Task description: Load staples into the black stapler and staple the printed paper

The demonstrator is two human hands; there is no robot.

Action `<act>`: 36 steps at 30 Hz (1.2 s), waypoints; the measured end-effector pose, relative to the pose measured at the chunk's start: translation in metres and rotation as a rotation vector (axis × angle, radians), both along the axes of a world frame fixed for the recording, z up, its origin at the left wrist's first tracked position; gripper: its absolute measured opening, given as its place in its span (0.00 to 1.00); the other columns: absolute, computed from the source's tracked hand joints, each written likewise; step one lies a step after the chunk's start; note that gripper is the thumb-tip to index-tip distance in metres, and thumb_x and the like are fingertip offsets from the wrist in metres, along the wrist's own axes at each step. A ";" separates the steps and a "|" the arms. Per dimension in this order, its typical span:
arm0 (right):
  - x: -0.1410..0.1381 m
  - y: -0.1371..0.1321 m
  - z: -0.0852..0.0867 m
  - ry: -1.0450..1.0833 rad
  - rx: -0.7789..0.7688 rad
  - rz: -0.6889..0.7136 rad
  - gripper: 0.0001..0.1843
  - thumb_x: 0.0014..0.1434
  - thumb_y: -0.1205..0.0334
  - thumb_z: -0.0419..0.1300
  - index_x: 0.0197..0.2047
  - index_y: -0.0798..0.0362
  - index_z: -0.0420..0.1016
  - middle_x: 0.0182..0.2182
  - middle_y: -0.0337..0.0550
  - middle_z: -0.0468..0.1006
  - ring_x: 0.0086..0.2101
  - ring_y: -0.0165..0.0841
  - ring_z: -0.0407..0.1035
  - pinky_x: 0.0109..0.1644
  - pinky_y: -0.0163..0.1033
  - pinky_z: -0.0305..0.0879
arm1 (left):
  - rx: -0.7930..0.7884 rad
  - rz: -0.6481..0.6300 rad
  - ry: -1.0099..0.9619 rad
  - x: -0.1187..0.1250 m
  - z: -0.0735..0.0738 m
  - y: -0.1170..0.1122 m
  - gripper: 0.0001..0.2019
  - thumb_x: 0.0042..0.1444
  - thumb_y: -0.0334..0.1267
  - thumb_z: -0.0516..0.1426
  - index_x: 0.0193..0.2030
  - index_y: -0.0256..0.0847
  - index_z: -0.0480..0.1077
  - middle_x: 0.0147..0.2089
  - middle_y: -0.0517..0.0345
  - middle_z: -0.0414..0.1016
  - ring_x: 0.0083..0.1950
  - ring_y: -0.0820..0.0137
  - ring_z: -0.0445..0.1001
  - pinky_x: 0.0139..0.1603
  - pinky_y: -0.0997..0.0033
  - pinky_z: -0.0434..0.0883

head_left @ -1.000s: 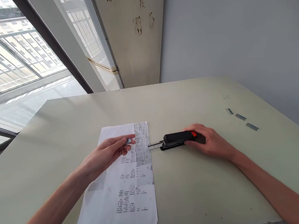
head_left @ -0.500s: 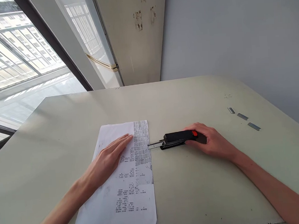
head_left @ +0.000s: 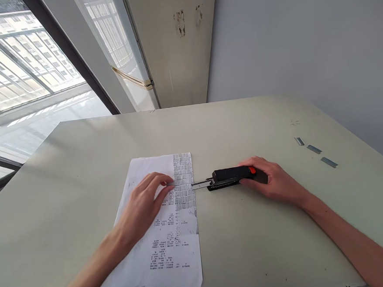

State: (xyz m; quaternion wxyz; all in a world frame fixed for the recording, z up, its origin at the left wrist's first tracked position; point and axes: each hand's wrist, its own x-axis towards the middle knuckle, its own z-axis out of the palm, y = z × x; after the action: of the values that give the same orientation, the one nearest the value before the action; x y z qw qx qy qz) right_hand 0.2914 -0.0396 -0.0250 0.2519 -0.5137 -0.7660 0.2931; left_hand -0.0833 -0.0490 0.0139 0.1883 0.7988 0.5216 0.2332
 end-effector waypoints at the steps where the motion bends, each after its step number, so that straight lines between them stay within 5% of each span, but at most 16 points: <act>1: 0.000 0.000 0.000 -0.002 0.000 0.000 0.15 0.70 0.44 0.61 0.54 0.39 0.76 0.48 0.44 0.81 0.47 0.45 0.74 0.52 0.51 0.72 | -0.001 -0.027 -0.033 0.008 0.002 -0.002 0.10 0.74 0.45 0.54 0.51 0.46 0.75 0.50 0.53 0.80 0.49 0.61 0.78 0.52 0.59 0.75; 10: 0.000 0.002 0.002 -0.002 -0.001 -0.001 0.16 0.70 0.42 0.60 0.54 0.40 0.77 0.47 0.45 0.82 0.47 0.45 0.75 0.52 0.52 0.73 | 0.111 -0.236 -0.051 0.054 0.000 0.003 0.11 0.76 0.38 0.52 0.54 0.44 0.76 0.50 0.52 0.81 0.51 0.62 0.78 0.50 0.59 0.77; 36: -0.001 0.000 0.005 0.008 -0.013 -0.012 0.14 0.69 0.45 0.62 0.54 0.41 0.77 0.47 0.43 0.81 0.47 0.44 0.74 0.53 0.50 0.71 | 0.224 -0.258 0.056 0.053 -0.009 0.004 0.11 0.76 0.40 0.54 0.53 0.40 0.77 0.48 0.51 0.82 0.47 0.62 0.80 0.48 0.56 0.79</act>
State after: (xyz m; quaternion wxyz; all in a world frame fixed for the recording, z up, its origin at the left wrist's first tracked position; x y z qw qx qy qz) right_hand 0.2903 -0.0395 -0.0201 0.2533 -0.5188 -0.7601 0.2983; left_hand -0.0302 -0.0449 0.0046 0.1118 0.8813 0.3905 0.2416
